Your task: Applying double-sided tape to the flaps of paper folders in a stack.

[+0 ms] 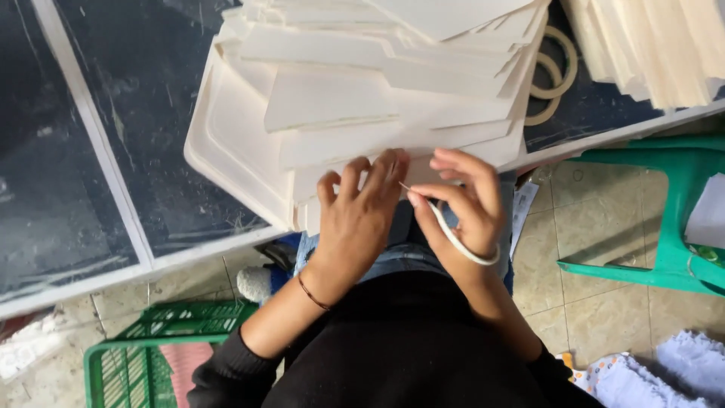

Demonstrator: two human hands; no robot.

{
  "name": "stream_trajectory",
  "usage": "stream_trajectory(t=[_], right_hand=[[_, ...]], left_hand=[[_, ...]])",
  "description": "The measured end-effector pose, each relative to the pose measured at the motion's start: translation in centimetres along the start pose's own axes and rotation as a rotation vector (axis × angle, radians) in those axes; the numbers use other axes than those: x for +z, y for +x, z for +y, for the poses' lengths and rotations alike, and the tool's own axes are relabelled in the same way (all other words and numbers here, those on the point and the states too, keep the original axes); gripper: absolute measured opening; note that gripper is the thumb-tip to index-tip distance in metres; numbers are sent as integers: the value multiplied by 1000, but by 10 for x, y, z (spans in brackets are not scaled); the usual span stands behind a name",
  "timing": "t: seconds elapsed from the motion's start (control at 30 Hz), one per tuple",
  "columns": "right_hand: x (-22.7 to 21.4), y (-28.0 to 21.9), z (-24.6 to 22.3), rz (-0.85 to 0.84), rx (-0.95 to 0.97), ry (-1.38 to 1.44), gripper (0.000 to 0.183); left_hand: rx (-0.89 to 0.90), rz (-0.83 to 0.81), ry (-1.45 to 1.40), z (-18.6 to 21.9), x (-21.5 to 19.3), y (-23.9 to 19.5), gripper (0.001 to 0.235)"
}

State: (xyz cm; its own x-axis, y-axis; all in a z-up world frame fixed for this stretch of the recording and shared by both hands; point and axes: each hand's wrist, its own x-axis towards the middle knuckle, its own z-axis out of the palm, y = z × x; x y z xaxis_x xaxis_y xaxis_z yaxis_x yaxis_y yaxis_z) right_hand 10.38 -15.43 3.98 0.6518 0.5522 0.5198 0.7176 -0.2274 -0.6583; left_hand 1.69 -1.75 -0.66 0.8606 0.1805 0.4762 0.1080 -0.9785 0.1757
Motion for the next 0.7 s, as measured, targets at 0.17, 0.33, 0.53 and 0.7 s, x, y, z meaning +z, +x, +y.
stream_trajectory(t=[0.17,0.33,0.53,0.7], right_hand=[[11,0,-5,-136,59,83,11],[41,-10,-16,-282,76,194,15],[64,-14,-27,-335,46,197,15],[65,-22,-22,-331,-28,160,11]], left_hand=[[-159,-29,-206,-53,-48,-18,58],[-382,-48,-432,-74,-67,-48,66],[-484,-68,-688,-71,-66,-64,63],[-497,-18,-698,-66,-52,-70,67]])
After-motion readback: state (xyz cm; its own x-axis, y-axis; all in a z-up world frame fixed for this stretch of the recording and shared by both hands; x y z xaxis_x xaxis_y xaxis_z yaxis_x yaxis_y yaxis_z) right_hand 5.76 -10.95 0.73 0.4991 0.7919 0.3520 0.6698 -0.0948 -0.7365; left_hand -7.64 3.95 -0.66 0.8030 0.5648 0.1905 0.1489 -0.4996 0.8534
